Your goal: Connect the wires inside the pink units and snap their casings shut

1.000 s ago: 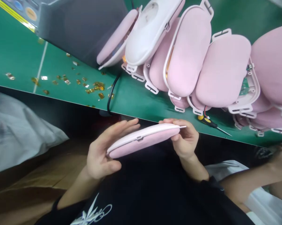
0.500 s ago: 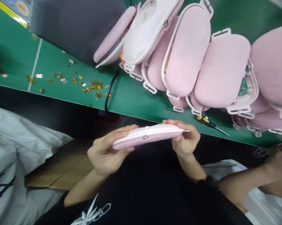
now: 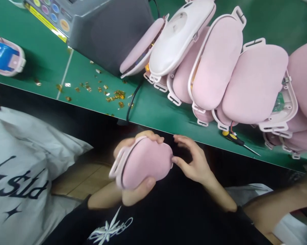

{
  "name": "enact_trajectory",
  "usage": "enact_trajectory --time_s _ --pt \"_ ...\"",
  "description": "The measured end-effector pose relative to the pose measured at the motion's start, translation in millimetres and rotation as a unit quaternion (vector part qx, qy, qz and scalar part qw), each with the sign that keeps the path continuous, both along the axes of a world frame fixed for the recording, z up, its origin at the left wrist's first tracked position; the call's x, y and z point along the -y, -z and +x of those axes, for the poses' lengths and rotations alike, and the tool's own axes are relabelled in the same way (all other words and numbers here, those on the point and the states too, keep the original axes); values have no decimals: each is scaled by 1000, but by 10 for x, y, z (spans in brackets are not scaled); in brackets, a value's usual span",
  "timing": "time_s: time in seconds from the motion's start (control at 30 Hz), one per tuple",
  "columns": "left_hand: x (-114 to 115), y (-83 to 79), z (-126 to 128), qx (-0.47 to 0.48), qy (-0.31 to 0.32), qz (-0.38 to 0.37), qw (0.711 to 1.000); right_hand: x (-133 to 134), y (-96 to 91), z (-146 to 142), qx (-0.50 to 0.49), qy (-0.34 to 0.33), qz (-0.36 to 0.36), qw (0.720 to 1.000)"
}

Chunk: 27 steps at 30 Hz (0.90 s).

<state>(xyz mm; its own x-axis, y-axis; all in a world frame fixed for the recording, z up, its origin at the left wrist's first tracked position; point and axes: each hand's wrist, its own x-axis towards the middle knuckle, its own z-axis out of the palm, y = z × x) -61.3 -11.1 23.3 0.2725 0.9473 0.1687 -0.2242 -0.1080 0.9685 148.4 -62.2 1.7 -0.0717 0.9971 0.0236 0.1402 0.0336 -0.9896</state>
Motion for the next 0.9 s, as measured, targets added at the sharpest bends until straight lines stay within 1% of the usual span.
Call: enact_trajectory --time_s 0.03,0.07,0.1,0.13,0.17,0.23,0.3,0.37,0.47,0.53,0.63,0.67,0.73,0.77,0.83,0.9 --pt "3 10 27 7 16 -7 1000 -9 -36 11 71 1 69 995" --pt "14 37 58 15 26 -16 999 -23 -64 13 120 -11 132 984" --pt "34 78 93 24 26 -26 999 -42 -81 5 136 -37 172 975" --pt "58 127 130 35 16 -38 999 -62 -87 -10 133 -66 190 970" --pt "82 178 165 47 3 -48 998 -81 -81 -31 121 -86 194 970" --pt "114 259 215 67 -6 -56 996 -101 -46 -79 93 -89 193 973" --pt "112 288 225 66 16 -52 996 -96 6 -133 82 -58 203 974" --pt "90 268 206 44 37 -40 998 -74 58 -193 86 -12 233 969" --pt "69 208 189 -3 24 -33 999 -37 120 -288 102 50 272 956" --pt "73 181 207 -24 7 -36 999 -19 149 -330 114 63 274 953" --pt "93 165 239 -33 -2 -63 997 8 178 -327 114 46 240 963" --pt "101 164 232 -36 -1 -74 997 23 185 -308 108 31 218 970" --pt "121 174 173 -52 14 -98 994 73 197 -258 90 -20 157 983" --pt "136 186 119 -67 36 -109 991 109 203 -233 80 -53 116 989" --pt "178 234 -22 -123 101 -125 979 201 215 -198 56 -112 16 992" --pt "240 310 -168 -182 171 -140 958 302 234 -191 17 -141 -96 985"
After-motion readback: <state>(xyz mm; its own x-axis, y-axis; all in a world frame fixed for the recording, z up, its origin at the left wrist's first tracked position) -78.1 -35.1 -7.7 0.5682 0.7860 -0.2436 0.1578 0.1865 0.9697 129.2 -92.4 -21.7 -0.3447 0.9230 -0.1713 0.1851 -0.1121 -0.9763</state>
